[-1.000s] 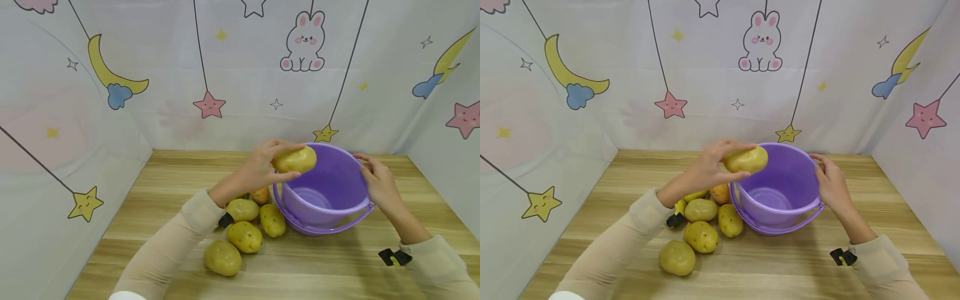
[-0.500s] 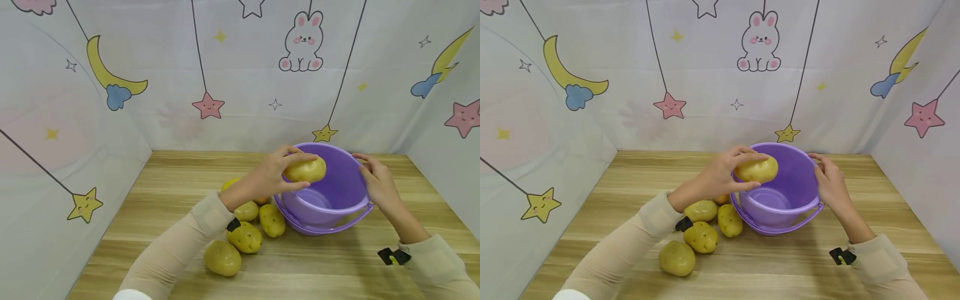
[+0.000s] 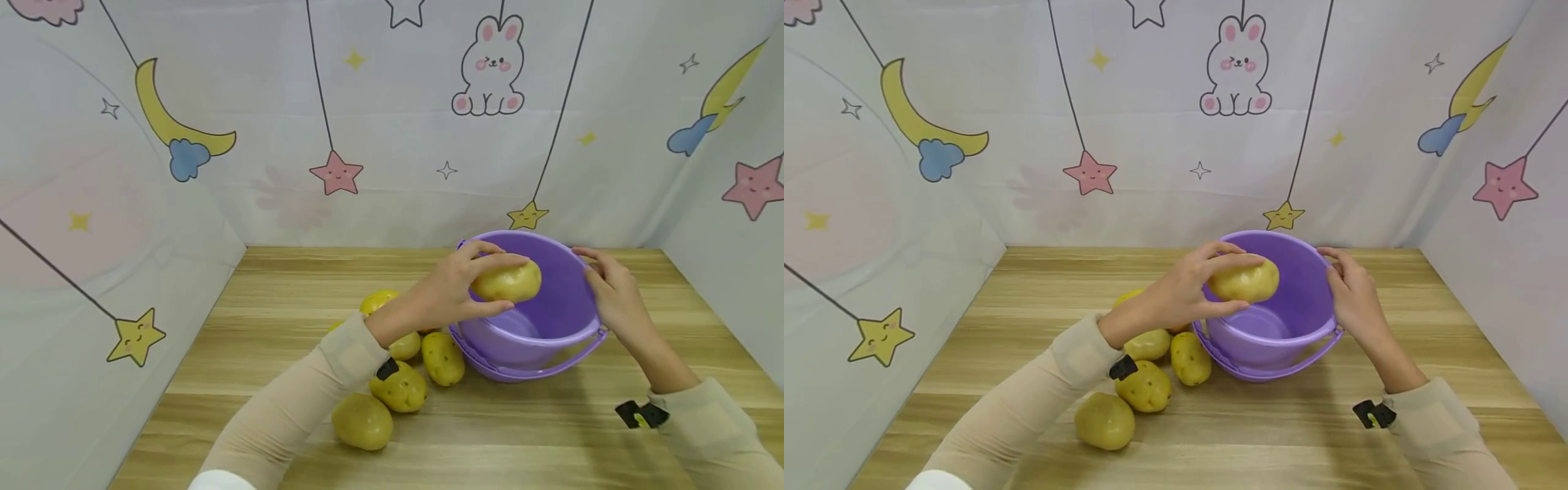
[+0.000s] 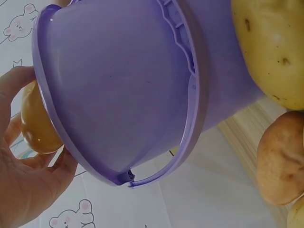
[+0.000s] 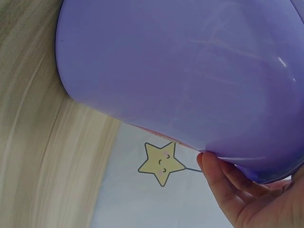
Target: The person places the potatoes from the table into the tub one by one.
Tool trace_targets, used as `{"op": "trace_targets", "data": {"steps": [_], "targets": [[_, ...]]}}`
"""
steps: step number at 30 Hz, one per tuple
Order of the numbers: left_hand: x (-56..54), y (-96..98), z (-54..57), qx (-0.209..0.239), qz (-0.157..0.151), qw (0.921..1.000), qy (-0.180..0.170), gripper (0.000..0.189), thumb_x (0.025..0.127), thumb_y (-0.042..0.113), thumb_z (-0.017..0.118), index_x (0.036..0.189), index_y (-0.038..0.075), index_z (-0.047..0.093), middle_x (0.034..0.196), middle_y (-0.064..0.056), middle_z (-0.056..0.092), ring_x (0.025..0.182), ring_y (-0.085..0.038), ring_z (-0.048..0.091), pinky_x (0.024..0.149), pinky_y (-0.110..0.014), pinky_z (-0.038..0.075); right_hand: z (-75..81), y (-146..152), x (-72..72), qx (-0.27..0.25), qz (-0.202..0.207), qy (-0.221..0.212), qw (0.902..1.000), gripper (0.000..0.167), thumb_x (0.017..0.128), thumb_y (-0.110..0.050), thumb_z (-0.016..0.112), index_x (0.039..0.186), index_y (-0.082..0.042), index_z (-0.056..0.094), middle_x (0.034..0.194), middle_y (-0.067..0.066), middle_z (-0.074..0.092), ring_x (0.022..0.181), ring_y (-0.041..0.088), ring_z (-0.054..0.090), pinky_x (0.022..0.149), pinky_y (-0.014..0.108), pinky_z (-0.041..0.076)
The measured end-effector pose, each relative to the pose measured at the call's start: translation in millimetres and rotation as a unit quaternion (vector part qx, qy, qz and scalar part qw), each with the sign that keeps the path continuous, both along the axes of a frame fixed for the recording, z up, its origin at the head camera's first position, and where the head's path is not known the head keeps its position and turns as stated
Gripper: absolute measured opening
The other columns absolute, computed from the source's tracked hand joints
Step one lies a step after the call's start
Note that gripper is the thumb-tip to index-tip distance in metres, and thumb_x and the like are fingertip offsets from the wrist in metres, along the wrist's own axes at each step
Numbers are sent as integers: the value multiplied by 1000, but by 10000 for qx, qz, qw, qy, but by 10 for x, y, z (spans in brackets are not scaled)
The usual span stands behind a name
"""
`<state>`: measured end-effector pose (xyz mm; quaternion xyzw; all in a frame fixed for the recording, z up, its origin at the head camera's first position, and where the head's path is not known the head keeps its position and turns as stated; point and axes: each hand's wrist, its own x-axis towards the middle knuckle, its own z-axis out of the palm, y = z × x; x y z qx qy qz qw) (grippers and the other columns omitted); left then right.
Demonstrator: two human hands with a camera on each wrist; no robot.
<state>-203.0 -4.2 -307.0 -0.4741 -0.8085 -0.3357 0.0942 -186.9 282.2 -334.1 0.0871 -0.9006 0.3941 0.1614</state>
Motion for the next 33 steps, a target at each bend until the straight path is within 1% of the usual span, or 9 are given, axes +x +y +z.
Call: {"op": "trace_targets", "data": {"steps": [4, 5, 8, 11, 17, 21, 29, 33], "targets": [[-10, 19, 7, 104, -31, 9998, 162, 58, 88, 30, 77, 142, 18, 57, 131, -9, 51, 120, -20, 48, 95, -23, 42, 12, 4, -11, -37, 71, -8, 10000, 40, 105, -11, 38, 137, 7, 52, 86, 23, 63, 61, 9, 56, 53, 22, 45], [-13, 21, 9, 130, -46, 9998, 164, 57, 89, 29, 77, 142, 17, 57, 131, -10, 52, 117, -18, 49, 93, -22, 43, 16, 4, -14, -40, 87, -6, 10000, 40, 105, -11, 38, 137, 7, 52, 87, 24, 64, 61, 9, 56, 53, 22, 46], [-16, 19, 12, 197, -65, 9998, 7, 56, 91, 25, 75, 142, 16, 56, 130, -9, 52, 112, -15, 50, 87, -19, 46, 23, 5, -17, -9, 94, -5, 10000, 40, 105, -11, 38, 137, 7, 52, 88, 25, 64, 61, 9, 57, 52, 22, 46], [-13, 15, 11, 256, -94, 9995, -157, 54, 92, 21, 73, 143, 16, 55, 130, -9, 52, 107, -14, 52, 79, -17, 49, 25, 4, -10, 10, 81, -27, 10000, 39, 105, -10, 38, 137, 7, 51, 87, 25, 64, 61, 11, 57, 52, 23, 45], [-7, -2, 3, 251, -78, 9994, -246, 53, 92, 20, 72, 142, 16, 56, 130, -8, 52, 111, -16, 52, 81, -17, 49, 13, 8, -3, 37, 35, -33, 10000, 39, 104, -10, 39, 137, 7, 52, 81, 20, 60, 60, 12, 55, 52, 23, 44], [-4, -21, 7, 250, -56, 9993, -275, 50, 93, 18, 70, 142, 17, 57, 130, -7, 52, 112, -15, 52, 82, -18, 49, 5, 12, -13, 13, 58, -29, 10000, 39, 104, -9, 38, 137, 7, 52, 83, 21, 62, 60, 12, 56, 52, 23, 44], [-10, -85, 1, 288, 17, 9993, -256, 48, 93, 16, 70, 140, 13, 58, 128, -6, 53, 101, -14, 54, 81, -18, 49, 10, 10, -5, -29, 93, -75, 9999, 39, 104, -8, 38, 138, 8, 50, 86, 22, 64, 62, 11, 56, 54, 21, 43], [-19, -137, -6, 375, 94, 9986, -367, 48, 93, 12, 69, 139, 11, 57, 130, -8, 54, 102, -16, 57, 78, -19, 50, 15, 5, 2, 65, 40, -31, 10000, 39, 104, -8, 39, 137, 7, 52, 83, 21, 62, 63, 11, 54, 56, 22, 42]]}}
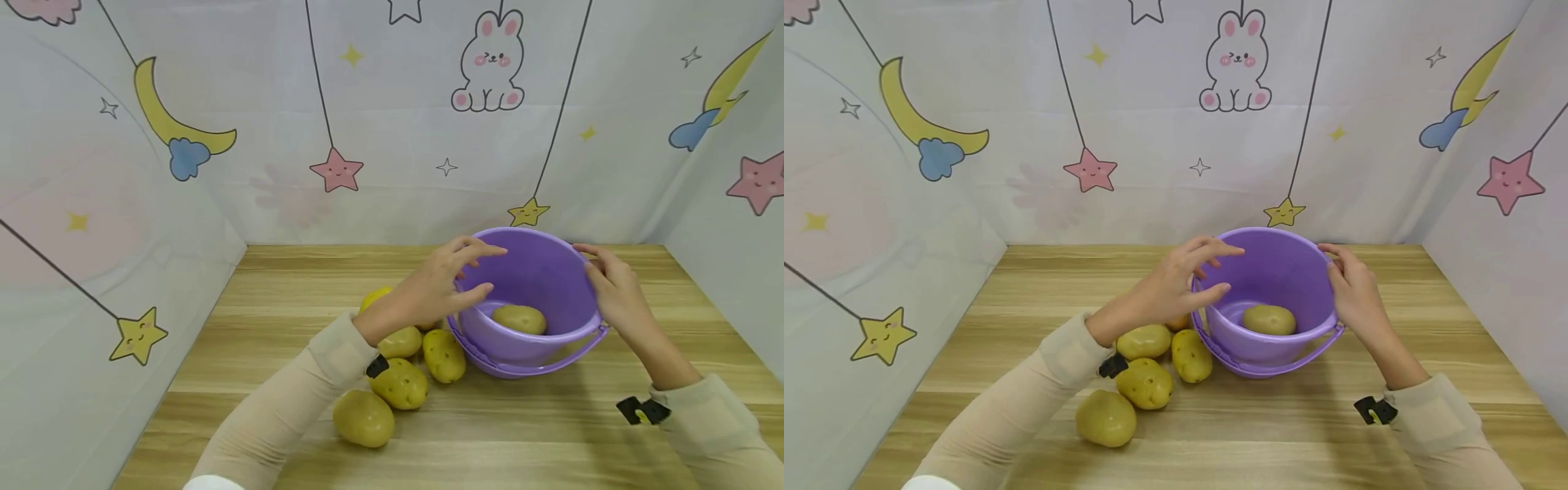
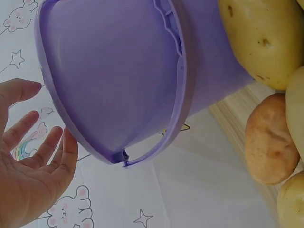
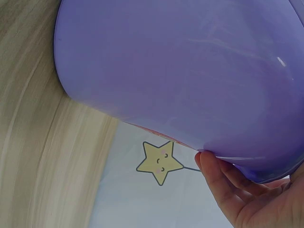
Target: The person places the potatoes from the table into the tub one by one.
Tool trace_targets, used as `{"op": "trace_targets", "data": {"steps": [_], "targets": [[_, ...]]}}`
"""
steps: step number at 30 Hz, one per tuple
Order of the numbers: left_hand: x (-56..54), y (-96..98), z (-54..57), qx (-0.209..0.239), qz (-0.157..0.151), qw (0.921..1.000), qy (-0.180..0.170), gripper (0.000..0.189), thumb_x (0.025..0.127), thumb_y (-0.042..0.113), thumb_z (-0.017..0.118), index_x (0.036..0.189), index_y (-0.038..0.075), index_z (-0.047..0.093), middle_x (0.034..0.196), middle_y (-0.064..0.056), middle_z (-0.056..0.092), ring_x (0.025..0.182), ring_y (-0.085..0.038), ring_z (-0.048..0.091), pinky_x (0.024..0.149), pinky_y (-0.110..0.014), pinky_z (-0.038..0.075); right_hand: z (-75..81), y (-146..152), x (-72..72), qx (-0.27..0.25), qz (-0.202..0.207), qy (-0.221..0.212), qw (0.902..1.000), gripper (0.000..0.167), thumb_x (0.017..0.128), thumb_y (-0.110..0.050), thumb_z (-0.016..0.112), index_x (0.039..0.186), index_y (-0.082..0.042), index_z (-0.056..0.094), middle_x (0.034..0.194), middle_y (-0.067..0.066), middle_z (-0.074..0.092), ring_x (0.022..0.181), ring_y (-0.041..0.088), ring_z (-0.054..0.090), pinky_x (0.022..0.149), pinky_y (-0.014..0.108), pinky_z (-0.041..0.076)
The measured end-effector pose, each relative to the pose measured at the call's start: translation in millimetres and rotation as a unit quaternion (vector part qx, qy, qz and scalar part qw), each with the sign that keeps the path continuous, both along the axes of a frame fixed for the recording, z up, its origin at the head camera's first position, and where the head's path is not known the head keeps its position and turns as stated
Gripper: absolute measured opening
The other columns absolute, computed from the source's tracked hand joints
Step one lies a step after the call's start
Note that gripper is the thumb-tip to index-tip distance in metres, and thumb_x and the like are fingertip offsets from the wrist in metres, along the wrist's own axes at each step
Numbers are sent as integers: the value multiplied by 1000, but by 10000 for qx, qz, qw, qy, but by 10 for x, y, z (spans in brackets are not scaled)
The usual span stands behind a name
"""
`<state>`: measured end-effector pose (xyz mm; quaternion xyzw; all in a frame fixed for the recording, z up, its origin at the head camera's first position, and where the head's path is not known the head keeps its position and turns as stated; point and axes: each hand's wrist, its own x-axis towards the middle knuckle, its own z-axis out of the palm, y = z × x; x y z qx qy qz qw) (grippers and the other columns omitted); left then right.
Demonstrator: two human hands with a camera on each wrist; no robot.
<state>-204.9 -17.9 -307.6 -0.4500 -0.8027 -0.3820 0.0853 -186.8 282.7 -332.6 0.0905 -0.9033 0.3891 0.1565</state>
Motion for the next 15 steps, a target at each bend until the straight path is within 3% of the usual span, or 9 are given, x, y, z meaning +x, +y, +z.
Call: {"op": "trace_targets", "data": {"steps": [7, 15], "targets": [[-3, -123, 10, 79, 178, 9998, -87, 47, 93, 13, 70, 138, 8, 55, 129, -9, 54, 102, -16, 56, 78, -30, 54, -1, 4, 2, -8, 7, -59, 10000, 39, 104, -9, 38, 138, 7, 51, 85, 22, 62, 63, 11, 55, 55, 22, 43], [-13, -239, 16, 185, 352, 9991, -159, 45, 93, 12, 70, 136, 6, 57, 130, -12, 53, 103, -23, 58, 82, -31, 55, -1, 6, -3, 32, 19, -71, 10000, 39, 105, -9, 37, 138, 8, 50, 84, 22, 61, 64, 11, 55, 55, 22, 43]]}}
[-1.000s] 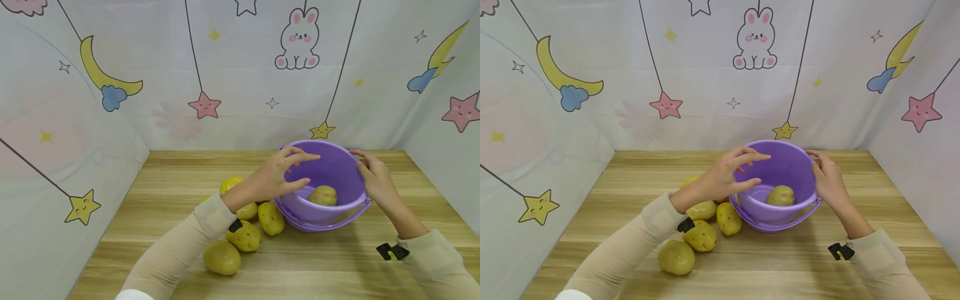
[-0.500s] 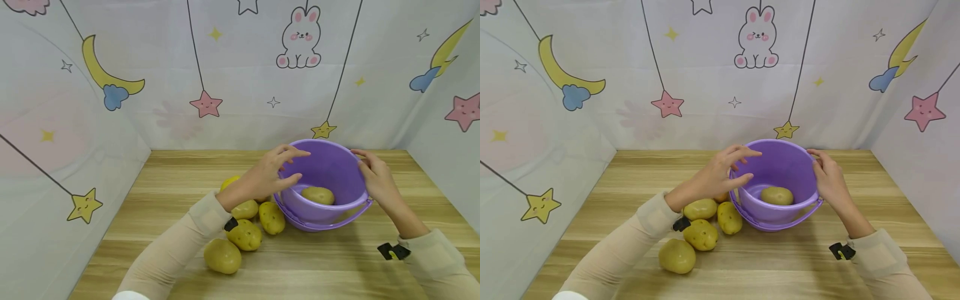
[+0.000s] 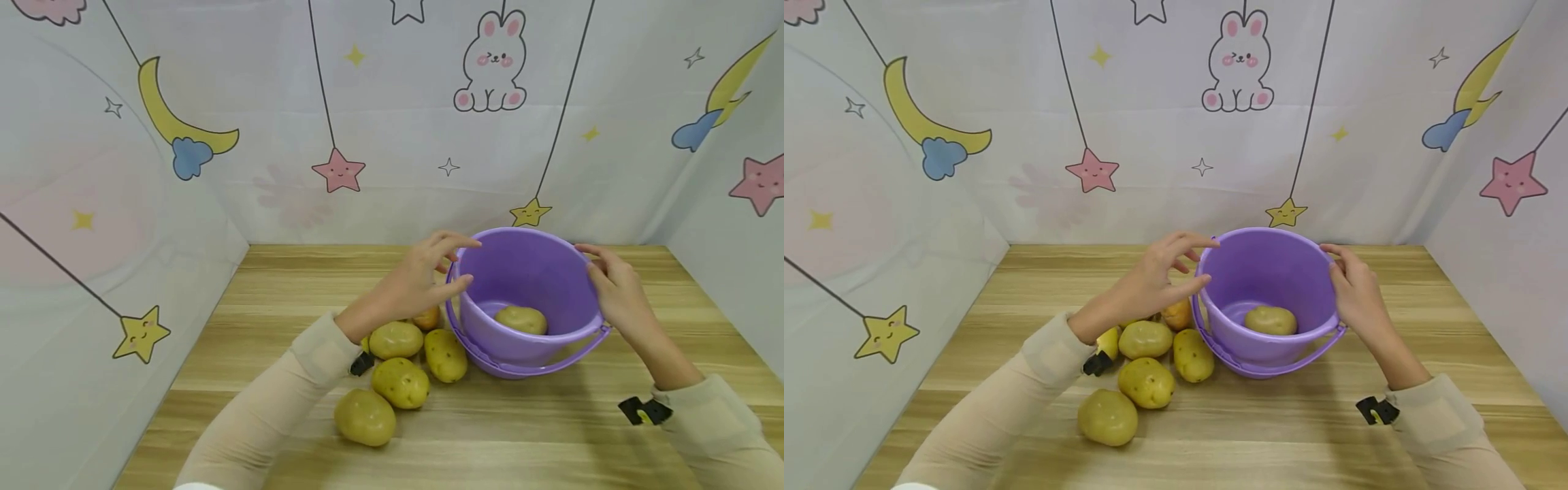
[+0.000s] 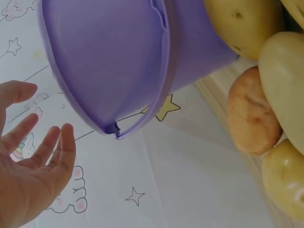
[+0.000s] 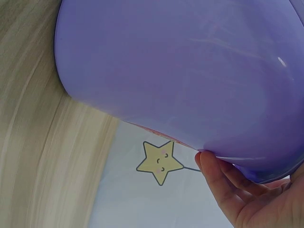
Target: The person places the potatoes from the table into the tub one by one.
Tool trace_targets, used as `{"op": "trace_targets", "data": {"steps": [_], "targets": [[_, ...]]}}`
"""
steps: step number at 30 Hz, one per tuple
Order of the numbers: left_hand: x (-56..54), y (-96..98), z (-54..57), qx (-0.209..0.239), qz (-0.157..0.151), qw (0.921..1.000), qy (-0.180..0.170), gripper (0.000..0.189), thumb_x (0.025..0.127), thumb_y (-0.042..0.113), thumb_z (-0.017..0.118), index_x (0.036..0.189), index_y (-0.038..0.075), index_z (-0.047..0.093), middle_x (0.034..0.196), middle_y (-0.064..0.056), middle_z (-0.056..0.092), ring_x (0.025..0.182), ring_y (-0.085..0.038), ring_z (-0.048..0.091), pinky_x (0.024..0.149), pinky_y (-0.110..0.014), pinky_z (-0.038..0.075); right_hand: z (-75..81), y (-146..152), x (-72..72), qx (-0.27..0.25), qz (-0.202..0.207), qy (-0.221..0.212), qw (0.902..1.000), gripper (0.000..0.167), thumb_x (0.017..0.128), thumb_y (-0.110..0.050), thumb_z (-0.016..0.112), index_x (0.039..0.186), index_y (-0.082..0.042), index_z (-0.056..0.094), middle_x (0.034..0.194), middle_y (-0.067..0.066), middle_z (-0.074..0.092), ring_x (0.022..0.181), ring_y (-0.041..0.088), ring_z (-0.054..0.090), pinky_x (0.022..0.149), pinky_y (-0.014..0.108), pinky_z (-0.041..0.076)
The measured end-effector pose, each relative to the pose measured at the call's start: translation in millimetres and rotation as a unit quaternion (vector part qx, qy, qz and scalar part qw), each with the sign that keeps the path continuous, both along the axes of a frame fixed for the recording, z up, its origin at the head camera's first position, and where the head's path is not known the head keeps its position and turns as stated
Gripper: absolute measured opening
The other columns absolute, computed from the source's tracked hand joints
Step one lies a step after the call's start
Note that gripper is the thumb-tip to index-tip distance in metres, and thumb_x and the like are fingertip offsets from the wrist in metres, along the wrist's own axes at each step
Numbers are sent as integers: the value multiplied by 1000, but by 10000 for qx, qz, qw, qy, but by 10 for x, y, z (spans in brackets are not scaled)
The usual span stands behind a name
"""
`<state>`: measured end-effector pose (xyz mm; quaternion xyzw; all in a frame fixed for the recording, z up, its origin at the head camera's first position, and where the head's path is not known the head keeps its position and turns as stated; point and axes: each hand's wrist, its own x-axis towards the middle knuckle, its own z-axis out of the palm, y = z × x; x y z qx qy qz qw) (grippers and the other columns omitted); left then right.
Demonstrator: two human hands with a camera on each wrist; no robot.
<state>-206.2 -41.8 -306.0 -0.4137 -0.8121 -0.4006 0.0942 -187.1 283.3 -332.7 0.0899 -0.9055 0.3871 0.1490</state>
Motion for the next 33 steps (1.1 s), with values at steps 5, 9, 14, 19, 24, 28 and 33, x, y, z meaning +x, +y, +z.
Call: {"op": "trace_targets", "data": {"steps": [5, 9, 14, 19, 24, 28, 33], "targets": [[-8, -105, -21, 39, 113, 9999, -121, 44, 94, 15, 70, 135, 7, 57, 129, -13, 54, 104, -21, 56, 83, -30, 54, 6, -5, -2, -36, 38, -37, 10000, 40, 104, -8, 37, 138, 9, 50, 90, 25, 64, 67, 8, 56, 58, 20, 44], [-21, -216, -64, -26, 240, 9994, -256, 46, 95, 22, 70, 137, 10, 57, 132, -7, 54, 106, -16, 55, 85, -30, 53, 5, -14, -2, -9, 4, -31, 10000, 40, 104, -7, 37, 137, 9, 50, 88, 23, 63, 66, 9, 55, 57, 20, 43], [-30, -358, -109, -92, 405, 9988, -241, 47, 94, 25, 70, 138, 14, 56, 134, -3, 54, 108, -16, 55, 85, -30, 52, 8, -14, -5, 10, -24, 9, 10000, 39, 104, -7, 37, 137, 9, 51, 82, 20, 60, 63, 13, 53, 55, 22, 42], [-35, -475, -154, -56, 517, 9985, -163, 47, 93, 23, 72, 136, 12, 57, 133, -4, 56, 106, -19, 56, 84, -37, 54, 7, -7, 0, 20, -22, 6, 10000, 39, 104, -8, 37, 137, 9, 51, 81, 20, 59, 61, 15, 53, 54, 23, 41], [-10, -577, -205, -212, 727, 9971, -104, 47, 92, 24, 73, 134, 11, 58, 128, -4, 57, 105, -18, 57, 83, -34, 54, 0, 14, 7, 26, -15, 20, 10000, 39, 104, -9, 37, 137, 8, 51, 83, 22, 61, 62, 14, 54, 54, 23, 42], [22, -670, -261, -416, 946, 9945, -171, 47, 92, 25, 73, 134, 10, 58, 127, -4, 58, 104, -19, 57, 82, -33, 54, -6, 32, 6, 31, 17, -10, 10000, 40, 104, -9, 37, 137, 9, 51, 89, 25, 64, 65, 12, 56, 56, 21, 43], [76, -780, -337, -652, 1193, 9903, -279, 47, 94, 28, 71, 135, 11, 57, 129, -4, 58, 106, -20, 57, 85, -36, 52, -5, 41, 1, -16, 121, -62, 9999, 41, 104, -9, 36, 138, 10, 49, 96, 30, 65, 68, 11, 59, 57, 20, 45]]}}
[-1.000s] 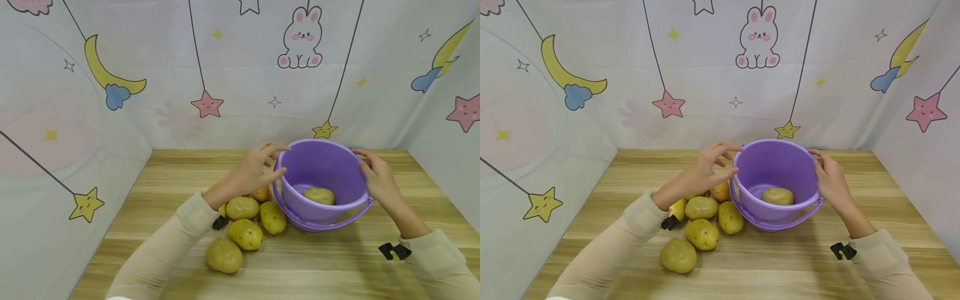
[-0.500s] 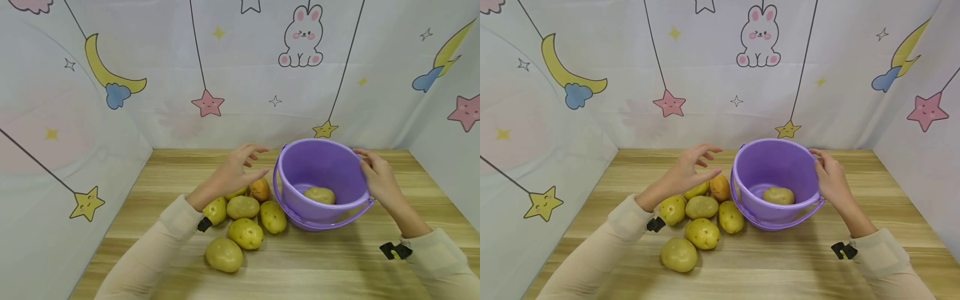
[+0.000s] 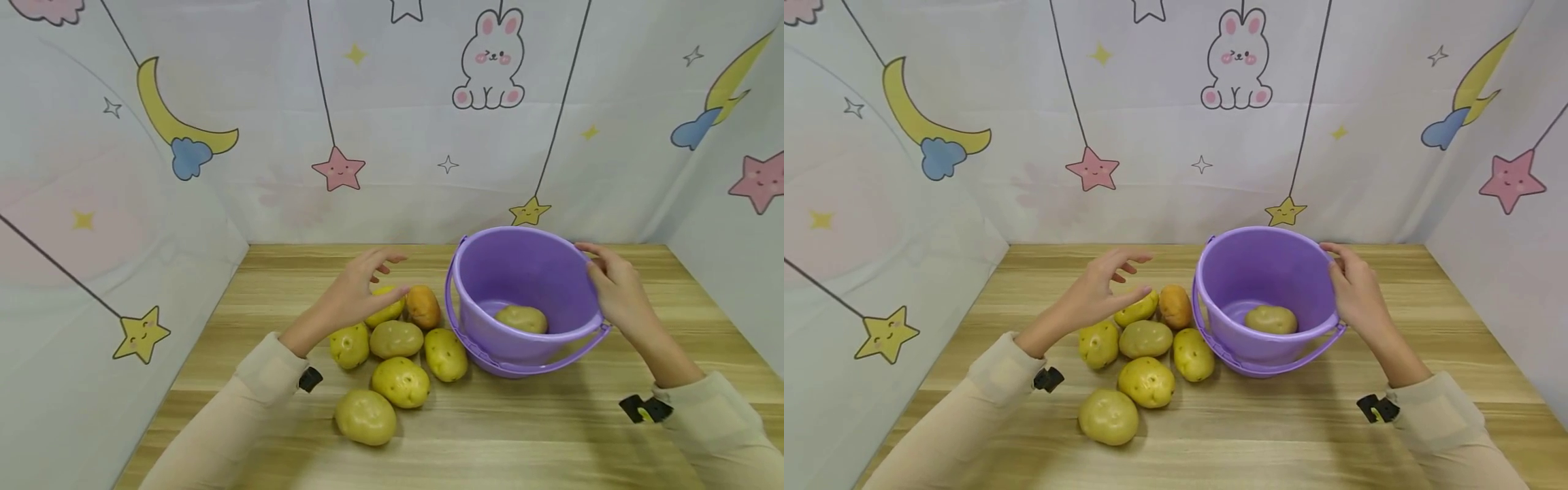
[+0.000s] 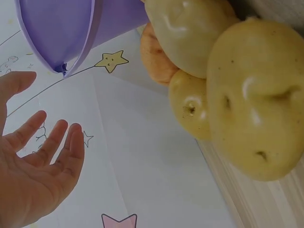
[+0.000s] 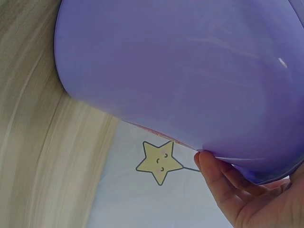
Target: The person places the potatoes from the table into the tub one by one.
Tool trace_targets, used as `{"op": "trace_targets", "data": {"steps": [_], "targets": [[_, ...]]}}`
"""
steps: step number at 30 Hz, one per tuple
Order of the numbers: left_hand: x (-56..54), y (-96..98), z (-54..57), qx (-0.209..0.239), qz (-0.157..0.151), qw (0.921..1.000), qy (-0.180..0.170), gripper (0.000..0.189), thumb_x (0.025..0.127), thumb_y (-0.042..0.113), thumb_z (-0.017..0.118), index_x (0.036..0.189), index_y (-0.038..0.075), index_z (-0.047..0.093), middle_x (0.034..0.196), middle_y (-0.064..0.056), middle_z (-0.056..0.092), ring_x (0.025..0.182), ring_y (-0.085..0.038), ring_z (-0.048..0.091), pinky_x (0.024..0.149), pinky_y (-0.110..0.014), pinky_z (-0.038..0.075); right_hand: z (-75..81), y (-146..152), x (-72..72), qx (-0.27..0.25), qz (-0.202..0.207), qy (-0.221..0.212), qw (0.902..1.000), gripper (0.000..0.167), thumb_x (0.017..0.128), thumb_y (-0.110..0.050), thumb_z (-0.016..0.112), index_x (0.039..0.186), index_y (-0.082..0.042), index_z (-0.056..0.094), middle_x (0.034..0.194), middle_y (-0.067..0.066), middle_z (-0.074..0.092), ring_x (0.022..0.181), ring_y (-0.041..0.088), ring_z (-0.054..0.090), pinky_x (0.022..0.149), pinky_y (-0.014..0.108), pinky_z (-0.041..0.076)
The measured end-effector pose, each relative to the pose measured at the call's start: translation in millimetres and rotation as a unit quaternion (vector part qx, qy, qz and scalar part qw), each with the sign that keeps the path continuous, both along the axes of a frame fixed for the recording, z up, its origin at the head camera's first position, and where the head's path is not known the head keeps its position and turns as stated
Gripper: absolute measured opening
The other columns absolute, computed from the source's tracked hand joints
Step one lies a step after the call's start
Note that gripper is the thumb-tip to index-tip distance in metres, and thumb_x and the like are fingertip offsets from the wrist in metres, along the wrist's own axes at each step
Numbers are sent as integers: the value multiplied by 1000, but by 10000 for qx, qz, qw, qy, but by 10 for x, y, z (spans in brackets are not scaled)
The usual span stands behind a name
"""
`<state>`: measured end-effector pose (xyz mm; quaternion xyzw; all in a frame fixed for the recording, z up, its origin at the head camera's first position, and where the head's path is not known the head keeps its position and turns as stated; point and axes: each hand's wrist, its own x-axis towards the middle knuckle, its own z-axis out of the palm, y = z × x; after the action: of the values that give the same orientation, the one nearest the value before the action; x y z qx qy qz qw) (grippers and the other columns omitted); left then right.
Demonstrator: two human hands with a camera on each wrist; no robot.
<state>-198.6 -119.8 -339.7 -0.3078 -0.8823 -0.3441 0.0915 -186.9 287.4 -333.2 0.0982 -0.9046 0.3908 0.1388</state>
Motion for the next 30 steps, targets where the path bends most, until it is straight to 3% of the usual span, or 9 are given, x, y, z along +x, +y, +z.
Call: {"op": "trace_targets", "data": {"steps": [6, 14, 23, 30], "targets": [[55, -106, -92, -338, 172, 9993, -6, 45, 98, 35, 64, 137, 14, 57, 131, -4, 57, 108, -25, 58, 88, -40, 51, -5, -9, 0, -28, -50, -13, 10000, 41, 104, -8, 36, 137, 9, 50, 95, 29, 65, 68, 11, 59, 57, 20, 46], [125, -263, -176, -598, 467, 9971, -61, 47, 98, 39, 63, 139, 16, 55, 135, -4, 56, 110, -28, 58, 83, -43, 52, -19, -21, -22, 13, -73, 102, 9999, 39, 103, -7, 38, 136, 10, 51, 84, 20, 62, 63, 10, 54, 54, 21, 42], [179, -414, -273, -743, 606, 9935, -607, 60, 96, 41, 65, 143, 7, 49, 134, -15, 52, 114, -33, 53, 92, -51, 47, -5, 14, -1, -42, -26, 50, 10000, 40, 104, -7, 36, 137, 11, 49, 92, 27, 64, 67, 12, 58, 55, 22, 45], [237, -523, -393, -846, 746, 9889, -969, 67, 95, 44, 66, 148, 9, 43, 138, -19, 48, 124, -37, 49, 96, -57, 44, -18, 10, -7, -40, -44, 61, 10000, 39, 105, -7, 37, 137, 10, 50, 92, 26, 65, 65, 10, 58, 54, 21, 45]]}}
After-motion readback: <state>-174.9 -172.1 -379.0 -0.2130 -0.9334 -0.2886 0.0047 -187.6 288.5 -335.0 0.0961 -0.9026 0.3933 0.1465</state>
